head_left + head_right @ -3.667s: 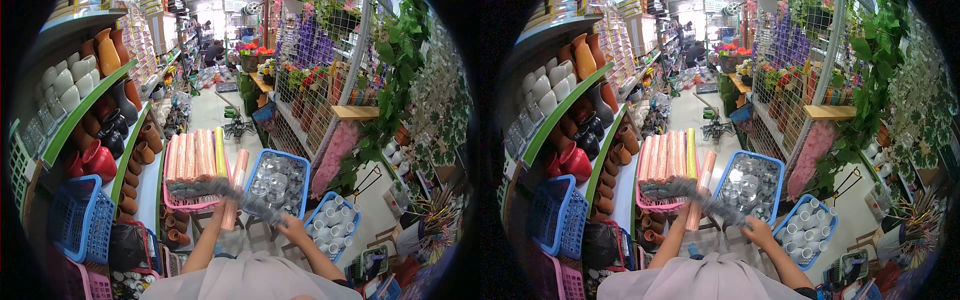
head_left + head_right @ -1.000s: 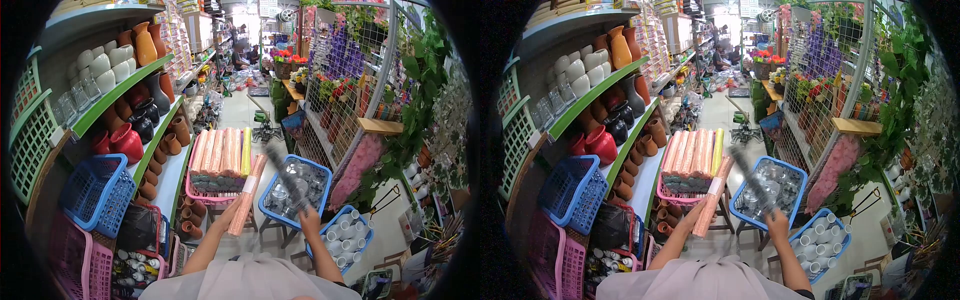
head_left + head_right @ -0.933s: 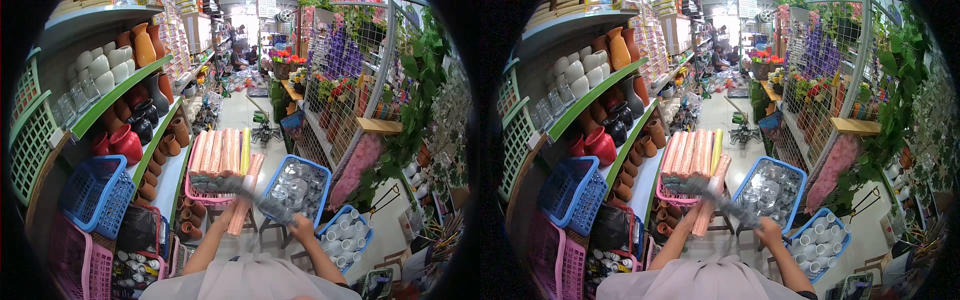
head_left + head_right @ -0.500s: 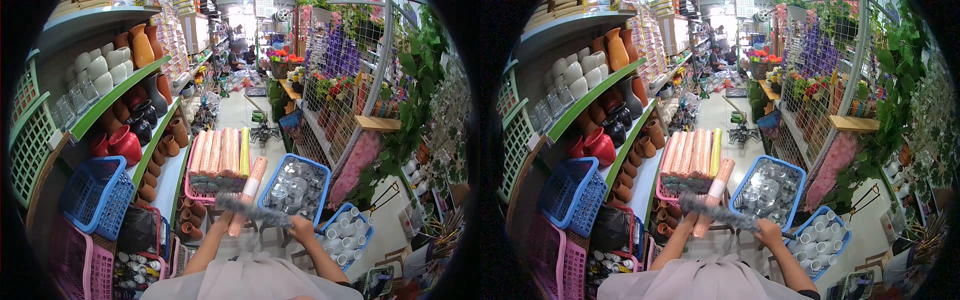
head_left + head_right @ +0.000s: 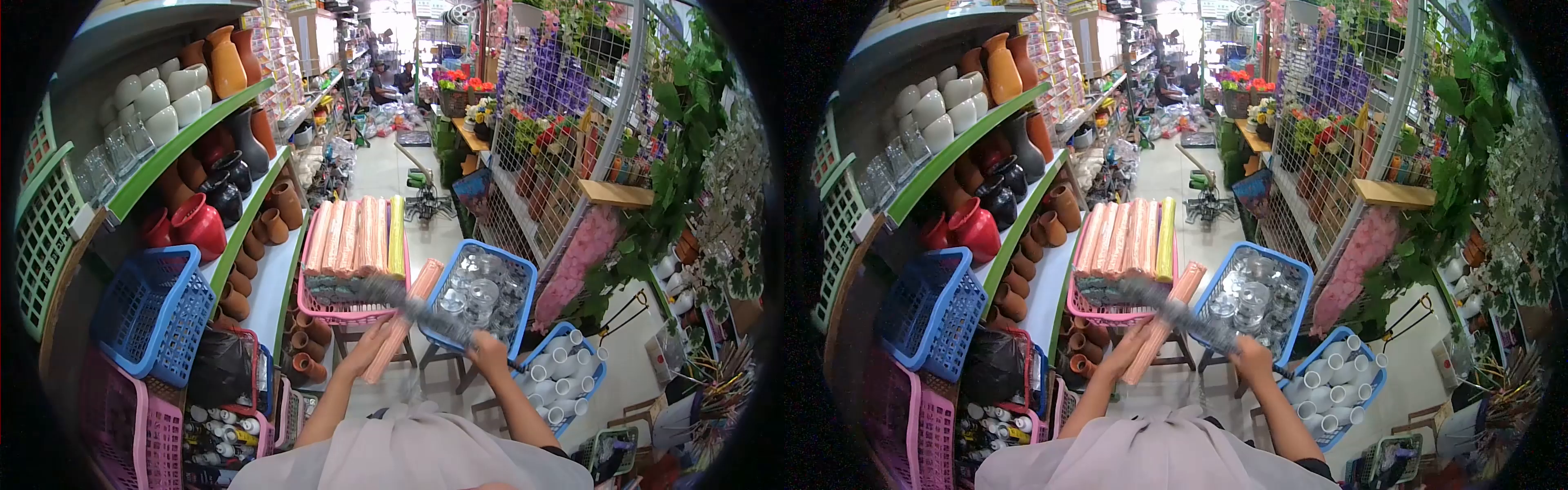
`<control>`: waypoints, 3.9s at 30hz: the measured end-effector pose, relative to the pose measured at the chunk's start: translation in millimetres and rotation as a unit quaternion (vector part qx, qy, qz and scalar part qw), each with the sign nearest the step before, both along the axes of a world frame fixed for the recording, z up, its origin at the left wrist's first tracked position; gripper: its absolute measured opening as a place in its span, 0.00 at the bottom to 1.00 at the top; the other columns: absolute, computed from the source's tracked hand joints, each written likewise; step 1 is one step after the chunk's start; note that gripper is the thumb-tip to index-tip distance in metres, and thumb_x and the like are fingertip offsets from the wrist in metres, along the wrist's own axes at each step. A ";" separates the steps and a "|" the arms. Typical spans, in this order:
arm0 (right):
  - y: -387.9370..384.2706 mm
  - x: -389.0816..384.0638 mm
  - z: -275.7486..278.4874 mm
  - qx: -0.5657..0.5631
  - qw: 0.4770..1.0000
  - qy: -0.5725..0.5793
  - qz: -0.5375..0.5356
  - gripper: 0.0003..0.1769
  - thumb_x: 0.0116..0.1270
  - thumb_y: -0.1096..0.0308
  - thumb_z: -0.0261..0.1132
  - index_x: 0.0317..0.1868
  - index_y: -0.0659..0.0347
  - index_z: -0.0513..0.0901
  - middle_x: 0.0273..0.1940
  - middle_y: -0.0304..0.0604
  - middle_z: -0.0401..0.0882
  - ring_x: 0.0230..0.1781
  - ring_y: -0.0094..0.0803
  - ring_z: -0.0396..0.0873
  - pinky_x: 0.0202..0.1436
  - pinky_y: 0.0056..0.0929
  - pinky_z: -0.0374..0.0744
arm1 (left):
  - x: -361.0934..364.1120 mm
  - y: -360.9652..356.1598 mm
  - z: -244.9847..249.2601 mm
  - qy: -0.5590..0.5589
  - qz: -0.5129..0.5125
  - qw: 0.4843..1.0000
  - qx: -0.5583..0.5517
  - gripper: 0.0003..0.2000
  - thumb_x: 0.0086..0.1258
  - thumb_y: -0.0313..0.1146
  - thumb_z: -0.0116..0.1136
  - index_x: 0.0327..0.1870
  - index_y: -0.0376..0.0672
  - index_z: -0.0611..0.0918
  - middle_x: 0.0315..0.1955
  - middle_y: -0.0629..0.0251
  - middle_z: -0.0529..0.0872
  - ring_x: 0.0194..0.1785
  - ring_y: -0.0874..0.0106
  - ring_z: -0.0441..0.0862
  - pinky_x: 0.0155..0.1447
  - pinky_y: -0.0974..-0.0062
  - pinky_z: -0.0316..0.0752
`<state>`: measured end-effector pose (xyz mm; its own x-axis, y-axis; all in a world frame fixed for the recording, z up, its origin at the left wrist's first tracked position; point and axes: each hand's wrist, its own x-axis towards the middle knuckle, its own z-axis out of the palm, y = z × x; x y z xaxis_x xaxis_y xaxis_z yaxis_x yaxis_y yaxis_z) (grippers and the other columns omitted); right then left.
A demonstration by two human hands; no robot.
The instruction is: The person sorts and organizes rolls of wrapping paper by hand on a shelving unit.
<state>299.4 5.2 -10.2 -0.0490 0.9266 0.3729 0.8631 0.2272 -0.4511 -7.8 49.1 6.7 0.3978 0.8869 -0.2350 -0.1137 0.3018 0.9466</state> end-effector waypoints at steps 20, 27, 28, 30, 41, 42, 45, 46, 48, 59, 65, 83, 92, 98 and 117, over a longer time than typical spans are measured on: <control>59.5 -0.6 -51.4 -0.092 0.984 -0.092 -0.120 0.23 0.56 0.67 0.68 0.53 0.58 0.72 0.49 0.50 0.72 0.53 0.48 0.72 0.51 0.47 0.71 | -48.0 -25.7 10.2 -0.120 0.155 0.981 0.011 0.26 0.77 0.45 0.43 0.72 0.48 0.57 0.43 0.57 0.80 0.34 0.70 0.82 0.37 0.73 0.81; 79.9 -83.4 1.2 -0.004 0.988 0.142 0.057 0.12 0.58 0.70 0.65 0.42 0.62 0.78 0.40 0.50 0.77 0.41 0.43 0.77 0.43 0.37 0.74 | -67.1 -37.0 21.6 -0.095 0.222 0.969 0.056 0.29 0.75 0.47 0.47 0.73 0.49 0.54 0.55 0.59 0.75 0.48 0.68 0.81 0.48 0.71 0.80; 76.6 -109.4 21.1 -0.001 0.979 0.171 0.109 0.06 0.60 0.72 0.64 0.36 0.64 0.79 0.34 0.50 0.78 0.33 0.42 0.78 0.38 0.33 0.75 | -73.9 -35.3 10.3 -0.080 0.240 0.962 0.100 0.31 0.75 0.47 0.48 0.73 0.50 0.54 0.57 0.59 0.74 0.51 0.68 0.80 0.52 0.71 0.78; 72.1 -157.7 47.6 -0.109 0.928 0.275 0.225 0.08 0.63 0.70 0.65 0.40 0.64 0.80 0.36 0.44 0.81 0.32 0.31 0.79 0.37 0.28 0.75 | -84.1 -48.1 22.7 -0.076 0.267 0.954 0.116 0.36 0.72 0.49 0.53 0.75 0.48 0.52 0.62 0.60 0.70 0.64 0.70 0.68 0.65 0.74 0.64; -13.2 -331.8 119.0 -0.331 0.655 0.360 0.575 0.33 0.59 0.71 0.71 0.60 0.65 0.63 0.42 0.49 0.81 0.41 0.29 0.81 0.45 0.27 0.79 | -167.4 -160.9 79.2 0.006 0.427 0.866 0.261 0.37 0.71 0.35 0.58 0.74 0.41 0.49 0.65 0.61 0.67 0.65 0.72 0.67 0.66 0.72 0.66; -23.0 -343.1 120.7 -0.329 0.649 0.355 0.587 0.29 0.59 0.73 0.71 0.56 0.66 0.64 0.44 0.50 0.81 0.44 0.30 0.81 0.47 0.27 0.79 | -176.2 -177.6 82.9 0.013 0.444 0.856 0.264 0.37 0.71 0.35 0.58 0.74 0.41 0.49 0.65 0.61 0.67 0.65 0.72 0.67 0.66 0.72 0.66; -61.0 -374.0 136.6 -0.332 0.615 0.362 0.617 0.25 0.61 0.74 0.69 0.54 0.66 0.65 0.45 0.51 0.81 0.45 0.30 0.81 0.48 0.28 0.79 | -194.4 -236.4 112.9 0.068 0.480 0.839 0.247 0.36 0.72 0.36 0.56 0.74 0.40 0.49 0.64 0.61 0.67 0.62 0.73 0.69 0.64 0.73 0.67; -74.4 -385.2 143.2 -0.345 0.585 0.379 0.628 0.23 0.62 0.76 0.66 0.54 0.66 0.65 0.46 0.51 0.80 0.46 0.30 0.81 0.49 0.27 0.79 | -197.9 -260.9 134.1 0.076 0.474 0.851 0.213 0.35 0.73 0.36 0.55 0.74 0.40 0.49 0.63 0.61 0.68 0.60 0.74 0.70 0.62 0.74 0.68; -99.9 -405.0 159.3 -0.365 0.547 0.397 0.641 0.21 0.63 0.78 0.63 0.53 0.66 0.64 0.45 0.49 0.80 0.47 0.28 0.80 0.49 0.26 0.78 | -204.3 -298.5 150.3 0.072 0.485 0.843 0.223 0.33 0.75 0.35 0.51 0.74 0.39 0.49 0.62 0.62 0.68 0.55 0.75 0.72 0.58 0.75 0.70; -210.0 -468.9 231.3 -0.390 0.562 0.376 0.625 0.13 0.68 0.65 0.62 0.47 0.64 0.73 0.32 0.40 0.80 0.29 0.22 0.78 0.33 0.22 0.75 | -222.1 -514.2 230.2 0.246 0.472 0.801 0.273 0.22 0.74 0.30 0.51 0.69 0.40 0.67 0.54 0.62 0.79 0.53 0.76 0.77 0.58 0.74 0.72; -264.4 -490.1 262.3 -0.392 0.570 0.345 0.634 0.14 0.68 0.60 0.61 0.43 0.64 0.76 0.32 0.40 0.78 0.30 0.23 0.76 0.34 0.22 0.74 | -259.0 -604.3 260.2 0.405 0.599 0.643 0.252 0.16 0.71 0.32 0.53 0.58 0.39 0.77 0.49 0.61 0.81 0.53 0.72 0.78 0.57 0.72 0.72; -402.5 -672.8 360.9 0.151 0.611 -0.095 0.771 0.36 0.67 0.47 0.53 0.65 0.68 0.68 0.64 0.62 0.68 0.67 0.53 0.65 0.69 0.44 0.64 | -342.5 -625.7 227.5 0.764 0.521 0.381 0.008 0.30 0.64 0.51 0.57 0.64 0.43 0.72 0.65 0.63 0.70 0.69 0.56 0.63 0.73 0.45 0.44; -462.3 -686.0 341.4 0.314 0.615 -0.361 0.626 0.37 0.65 0.55 0.54 0.71 0.64 0.59 0.72 0.53 0.55 0.77 0.47 0.39 0.75 0.41 0.55 | -342.7 -626.1 227.0 0.765 0.527 0.370 -0.002 0.29 0.63 0.51 0.57 0.62 0.43 0.73 0.62 0.61 0.73 0.68 0.60 0.65 0.73 0.46 0.46; -458.2 -700.8 335.9 0.201 0.645 -0.352 0.648 0.37 0.63 0.60 0.58 0.73 0.55 0.59 0.76 0.49 0.46 0.77 0.51 0.34 0.71 0.40 0.64 | -343.3 -624.8 227.1 0.762 0.535 0.365 0.001 0.28 0.63 0.50 0.58 0.60 0.42 0.74 0.58 0.60 0.75 0.65 0.60 0.67 0.72 0.46 0.49; -423.3 -726.0 303.4 0.047 0.602 -0.199 0.772 0.31 0.66 0.55 0.54 0.65 0.64 0.68 0.62 0.63 0.69 0.68 0.56 0.62 0.69 0.55 0.62 | -343.6 -623.2 225.0 0.753 0.538 0.378 0.013 0.28 0.62 0.49 0.59 0.60 0.41 0.74 0.63 0.59 0.72 0.70 0.57 0.61 0.75 0.48 0.41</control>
